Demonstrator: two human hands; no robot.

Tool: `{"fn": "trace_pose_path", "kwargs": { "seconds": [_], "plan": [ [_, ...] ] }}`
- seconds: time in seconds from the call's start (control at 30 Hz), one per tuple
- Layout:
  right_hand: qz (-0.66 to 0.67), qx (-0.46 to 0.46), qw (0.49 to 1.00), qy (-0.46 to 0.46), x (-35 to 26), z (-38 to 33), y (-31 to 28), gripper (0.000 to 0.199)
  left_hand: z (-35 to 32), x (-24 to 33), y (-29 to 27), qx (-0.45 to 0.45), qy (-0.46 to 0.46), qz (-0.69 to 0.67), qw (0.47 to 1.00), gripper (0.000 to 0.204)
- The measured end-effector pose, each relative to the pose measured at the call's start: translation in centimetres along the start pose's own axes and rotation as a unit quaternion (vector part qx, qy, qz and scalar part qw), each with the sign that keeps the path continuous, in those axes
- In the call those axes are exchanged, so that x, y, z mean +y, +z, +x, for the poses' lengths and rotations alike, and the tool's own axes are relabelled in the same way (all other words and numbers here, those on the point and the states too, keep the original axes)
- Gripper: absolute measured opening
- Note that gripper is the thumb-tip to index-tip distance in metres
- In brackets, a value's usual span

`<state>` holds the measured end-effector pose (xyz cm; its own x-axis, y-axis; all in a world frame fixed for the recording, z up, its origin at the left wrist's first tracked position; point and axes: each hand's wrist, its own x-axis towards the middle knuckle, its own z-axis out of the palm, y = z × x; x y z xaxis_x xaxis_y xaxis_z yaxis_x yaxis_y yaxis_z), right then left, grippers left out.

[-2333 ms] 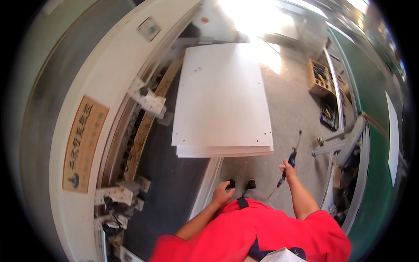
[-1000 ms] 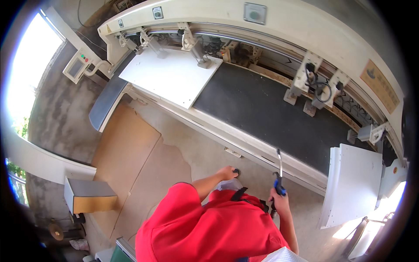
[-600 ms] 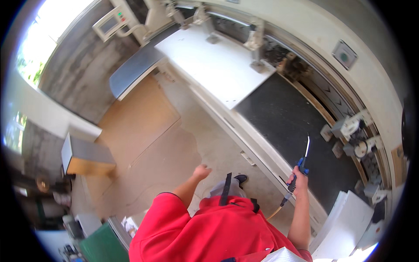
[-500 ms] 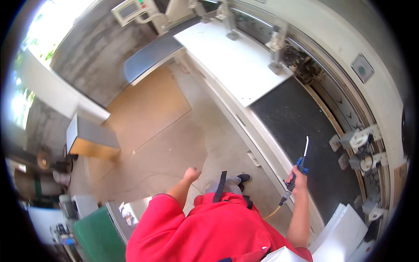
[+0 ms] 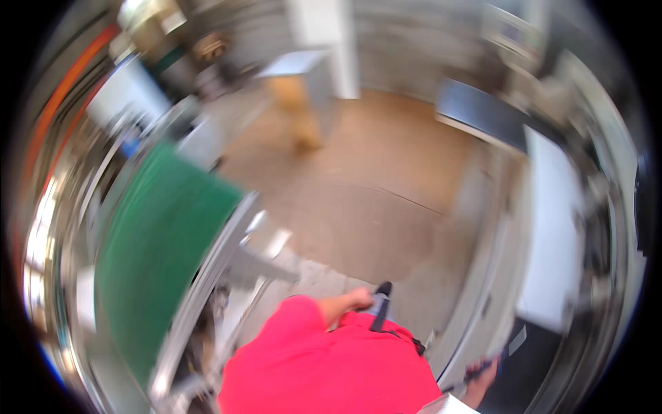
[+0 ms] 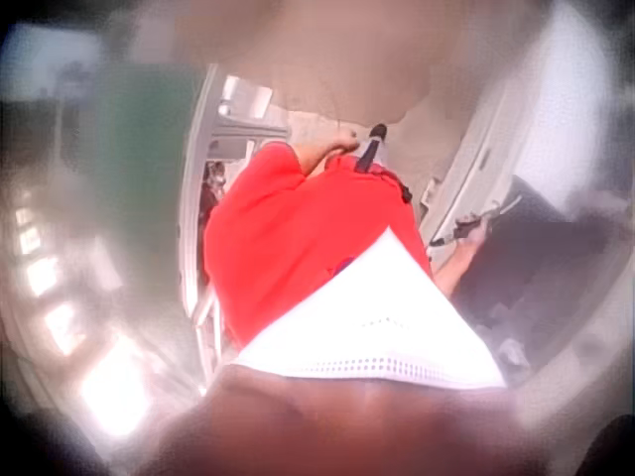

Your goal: The person uses a handheld air blower to clean dust from white rectangular panels on a machine bed and a green conveyor table. They repeatedly pick up, blow, and stack the panels, moving between the two workstations throughout the clip.

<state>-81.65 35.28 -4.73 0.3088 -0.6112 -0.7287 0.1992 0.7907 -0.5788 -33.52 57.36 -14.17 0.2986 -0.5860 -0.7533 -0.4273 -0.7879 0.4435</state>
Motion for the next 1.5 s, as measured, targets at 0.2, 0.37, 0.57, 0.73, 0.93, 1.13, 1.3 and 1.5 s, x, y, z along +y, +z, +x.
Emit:
{"fn": "trace_pose_path", "kwargs": {
  "seconds": [0.2, 0.37, 0.57, 0.73, 0.93, 1.13, 1.3, 1.5],
  "plan": [
    [-0.030, 0.061, 0.997, 0.040, -5.7, 5.3, 4.7, 0.058, 2.6, -1.8, -4.8, 0.170, 0.029, -0.175, 0.969, 0.044],
    [-0.176, 0.023, 0.984, 0.025, -10.2, 9.5, 20.0, 0.064, 3.3, -8.1, -10.0, 0.255, -0.084, -0.228, 0.936, 0.045],
    [-0.225, -0.045, 0.966, -0.117, -13.9, 11.3, 28.2, 0.060, 0.4, -16.8, -8.9, 0.308, -0.244, -0.249, 0.885, 0.050],
    [-0.180, 0.024, 0.982, -0.060, -17.6, 16.7, 26.7, 0.055, -3.1, -15.2, -8.5, 0.194, -0.291, -0.268, 0.898, 0.061],
    [-0.017, 0.114, 0.993, 0.007, -19.7, 20.6, 19.7, 0.052, 6.2, -18.8, -2.8, 0.006, -0.143, -0.054, 0.988, 0.048],
    [0.001, 0.152, 0.987, -0.049, -23.1, 20.4, 26.2, 0.055, 11.8, -5.7, -18.0, 0.082, -0.133, -0.432, 0.888, 0.027],
    [0.087, 0.227, 0.966, -0.081, -24.3, 19.4, 25.4, 0.053, 24.9, 0.5, -29.9, 0.076, -0.060, -0.370, 0.924, 0.045],
    [0.167, 0.266, 0.945, -0.087, -22.1, 20.0, 27.8, 0.051, 33.9, 11.9, -37.5, 0.002, -0.007, -0.230, 0.973, 0.055]
  ]
}}
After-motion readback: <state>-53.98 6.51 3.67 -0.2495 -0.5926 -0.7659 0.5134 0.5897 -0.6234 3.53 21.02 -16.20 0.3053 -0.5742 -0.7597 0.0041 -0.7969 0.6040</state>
